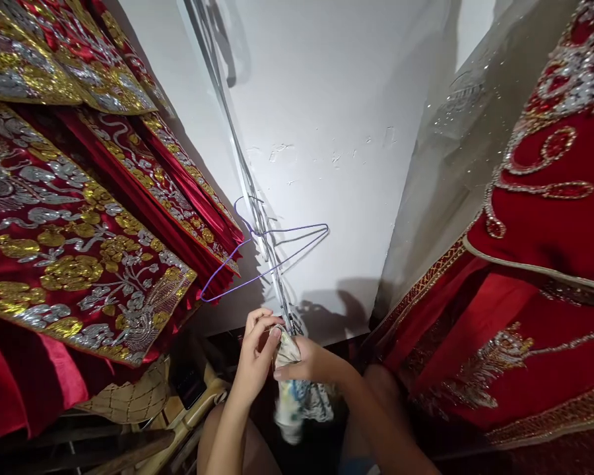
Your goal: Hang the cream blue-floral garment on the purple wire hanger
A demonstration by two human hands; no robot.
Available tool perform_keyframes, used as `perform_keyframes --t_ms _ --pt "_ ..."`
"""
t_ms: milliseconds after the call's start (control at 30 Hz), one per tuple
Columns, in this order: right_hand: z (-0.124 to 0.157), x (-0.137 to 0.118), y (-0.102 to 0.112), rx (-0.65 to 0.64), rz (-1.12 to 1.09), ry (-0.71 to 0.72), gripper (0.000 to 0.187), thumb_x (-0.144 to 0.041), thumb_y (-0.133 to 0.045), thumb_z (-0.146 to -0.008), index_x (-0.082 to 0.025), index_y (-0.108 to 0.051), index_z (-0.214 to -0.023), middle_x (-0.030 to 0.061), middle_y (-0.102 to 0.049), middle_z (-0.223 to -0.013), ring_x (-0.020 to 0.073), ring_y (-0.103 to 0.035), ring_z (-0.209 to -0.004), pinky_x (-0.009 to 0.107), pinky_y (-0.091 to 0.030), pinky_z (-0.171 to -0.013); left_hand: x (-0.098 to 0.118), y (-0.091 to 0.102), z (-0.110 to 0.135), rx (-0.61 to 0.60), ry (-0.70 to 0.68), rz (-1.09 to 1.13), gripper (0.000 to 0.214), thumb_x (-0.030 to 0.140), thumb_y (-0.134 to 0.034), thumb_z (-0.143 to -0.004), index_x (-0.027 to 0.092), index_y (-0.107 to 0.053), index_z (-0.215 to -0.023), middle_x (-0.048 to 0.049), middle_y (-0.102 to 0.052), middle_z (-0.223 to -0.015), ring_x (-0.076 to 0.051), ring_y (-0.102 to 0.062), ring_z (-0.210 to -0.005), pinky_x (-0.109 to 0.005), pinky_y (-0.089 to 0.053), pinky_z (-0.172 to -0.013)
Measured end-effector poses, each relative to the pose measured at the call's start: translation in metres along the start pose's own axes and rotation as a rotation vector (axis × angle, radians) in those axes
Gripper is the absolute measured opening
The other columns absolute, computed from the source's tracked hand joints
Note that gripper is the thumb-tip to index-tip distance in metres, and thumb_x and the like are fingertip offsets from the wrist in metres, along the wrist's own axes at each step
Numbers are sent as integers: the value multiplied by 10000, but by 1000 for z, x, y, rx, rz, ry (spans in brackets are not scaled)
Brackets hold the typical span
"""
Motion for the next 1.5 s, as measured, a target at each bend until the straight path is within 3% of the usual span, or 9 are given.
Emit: perform_keyframes --t_ms 100,233,400,633,767,933,1033,1267,1500 --pt "-3 -35 9 -62 156 59 89 -154 -652 -691 -183 -652 -775 -25 -608 -713 149 -516 -656 257 -423 -616 -24 -3 19 -284 164 109 422 496 -523 -948 218 -651 -1239 -108 -655 -1209 -272 -574 -1191 -374 -420 -1050" --pt "-19 -100 56 266 260 313 203 -123 -548 -675 -194 -685 -806 -5 -657 -725 172 -567 -679 271 -435 -645 -49 0 55 -519 286 -68 318 456 -623 -880 181 -744 -986 -76 -734 -970 -263 -641 -945 -324 -499 -881" --pt "-71 -101 84 416 189 302 377 -208 -565 -746 -213 -676 -1106 5 -659 -763 194 -592 -772 281 -458 -696 -45 42 60 -315 263 -289 325 457 -549 -911 180 -715 -873 -59 -704 -862 -244 -599 -842 -288 -471 -778" --pt "-93 -47 72 427 414 212 141 -263 -472 -818 -218 -604 -836 -46 -504 -639 141 -452 -624 234 -357 -589 -27 88 52 -239 223 -450 445 486 -542 -918 171 -633 -617 -3 -559 -564 -163 -483 -567 -245 -368 -571" --pt "-68 -48 78 456 501 260 181 -254 -461 -810 -235 -397 -641 -60 -274 -576 133 -266 -570 260 -247 -547 -33 138 37 -148 113 -686 231 386 -599 -836 254 -785 -867 -78 -771 -915 -316 -681 -923 -375 -498 -869" --pt "-36 -64 84 495 563 268 295 -194 -467 -765 -244 -223 -607 -58 -204 -571 137 -184 -572 302 -170 -550 -27 189 8 122 235 -791 422 386 -459 -919 301 -667 -1277 -78 -708 -1241 -320 -667 -1126 -444 -506 -958" --pt "-24 -71 81 512 621 255 292 -201 -444 -787 -239 -200 -630 -60 -213 -556 132 -199 -555 298 -177 -549 1 177 -14 251 161 -644 428 441 -417 -971 317 -616 -1329 -59 -672 -1304 -291 -638 -1187 -445 -484 -1016" --pt "-21 -67 58 428 594 242 157 -137 -477 -678 -223 -353 -633 -46 -382 -574 131 -383 -584 254 -252 -545 46 95 -68 77 -200 -387 396 349 -402 -977 184 -639 -1248 -109 -595 -1392 -253 -501 -1339 -425 -312 -1172" --pt "-11 -73 64 414 418 322 195 -154 -544 -714 -218 -639 -872 -10 -605 -698 185 -560 -679 257 -406 -604 43 108 -84 266 -234 -378 208 325 -528 -938 189 -635 -1053 -11 -660 -903 -155 -587 -771 -251 -449 -716"
Point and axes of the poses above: each hand's wrist, its own z-axis away from the middle knuckle, its own y-axis out of the back of the hand, x = y × z, the point moved 8 cm from there along -z, towards the middle knuckle
